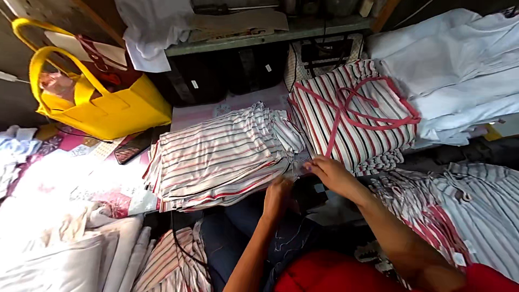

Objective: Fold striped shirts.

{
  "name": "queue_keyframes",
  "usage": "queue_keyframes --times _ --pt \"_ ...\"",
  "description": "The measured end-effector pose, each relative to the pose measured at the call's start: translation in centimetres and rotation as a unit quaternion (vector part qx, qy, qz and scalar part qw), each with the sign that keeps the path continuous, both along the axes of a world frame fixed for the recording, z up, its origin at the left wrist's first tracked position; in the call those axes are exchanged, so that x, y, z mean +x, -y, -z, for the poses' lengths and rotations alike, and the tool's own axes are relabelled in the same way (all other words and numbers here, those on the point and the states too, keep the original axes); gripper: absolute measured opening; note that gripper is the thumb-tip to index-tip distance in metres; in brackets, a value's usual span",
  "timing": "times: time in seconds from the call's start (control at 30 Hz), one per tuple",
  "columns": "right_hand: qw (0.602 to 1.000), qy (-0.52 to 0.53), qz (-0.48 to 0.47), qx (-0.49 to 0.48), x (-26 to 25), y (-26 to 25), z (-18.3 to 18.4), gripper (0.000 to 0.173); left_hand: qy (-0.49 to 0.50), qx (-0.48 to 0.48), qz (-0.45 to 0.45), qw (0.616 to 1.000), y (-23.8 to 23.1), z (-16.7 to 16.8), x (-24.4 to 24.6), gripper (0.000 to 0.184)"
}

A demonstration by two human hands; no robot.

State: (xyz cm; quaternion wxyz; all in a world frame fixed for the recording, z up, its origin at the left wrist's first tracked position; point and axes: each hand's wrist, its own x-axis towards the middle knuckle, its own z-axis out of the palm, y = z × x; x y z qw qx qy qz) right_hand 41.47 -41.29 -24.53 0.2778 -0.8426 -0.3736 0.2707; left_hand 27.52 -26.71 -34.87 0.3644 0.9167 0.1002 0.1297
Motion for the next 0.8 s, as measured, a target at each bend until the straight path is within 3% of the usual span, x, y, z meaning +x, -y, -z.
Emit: queue_keyframes --times 0.13,0.27,0.33,0.43,0.5,0.6,0.67,0.73,0.8 --pt "0.988 0.031 0.141 0.05 2.7 -6.8 1.9 0.033 -0.018 -0.042 -0.018 0.999 1.8 2.7 -9.0 0.011" --pt "0.974 0.077 0.207 0.046 3.9 -12.1 5.2 0.05 -0.082 0.003 -0.145 0.986 1.1 2.9 -18.0 0.007" --pt "0.965 0.102 0.233 0.061 3.8 -12.8 6.9 0.031 -0.095 0.005 -0.211 0.973 -0.1 2.4 -21.7 0.009" --pt "0.941 0.21 0.225 0.141 1.6 -10.8 7.4 0.018 -0.117 -0.034 -0.29 0.949 -1.5 1.3 -24.1 0.014" --pt "0.943 0.227 0.162 0.181 -1.5 -7.2 7.6 0.017 -0.105 -0.049 -0.3 0.947 -1.9 1.1 -23.0 0.016" --pt "0.962 0.183 0.068 0.189 -6.7 -0.7 8.8 0.015 -0.043 -0.053 -0.234 0.97 -2.0 1.4 -17.4 0.017" --pt "0.985 0.114 0.041 0.123 -9.0 3.2 9.9 0.018 -0.014 -0.074 -0.164 0.983 -1.3 1.5 -12.5 0.015" --pt "1.0 -0.003 0.02 -0.01 -9.5 5.5 9.9 0.025 -0.004 -0.097 -0.111 0.989 0.0 1.9 -7.9 0.014" --pt "0.995 -0.069 0.024 -0.068 -8.9 5.9 9.3 0.031 -0.057 -0.091 -0.061 0.992 1.2 2.2 -4.5 0.021"
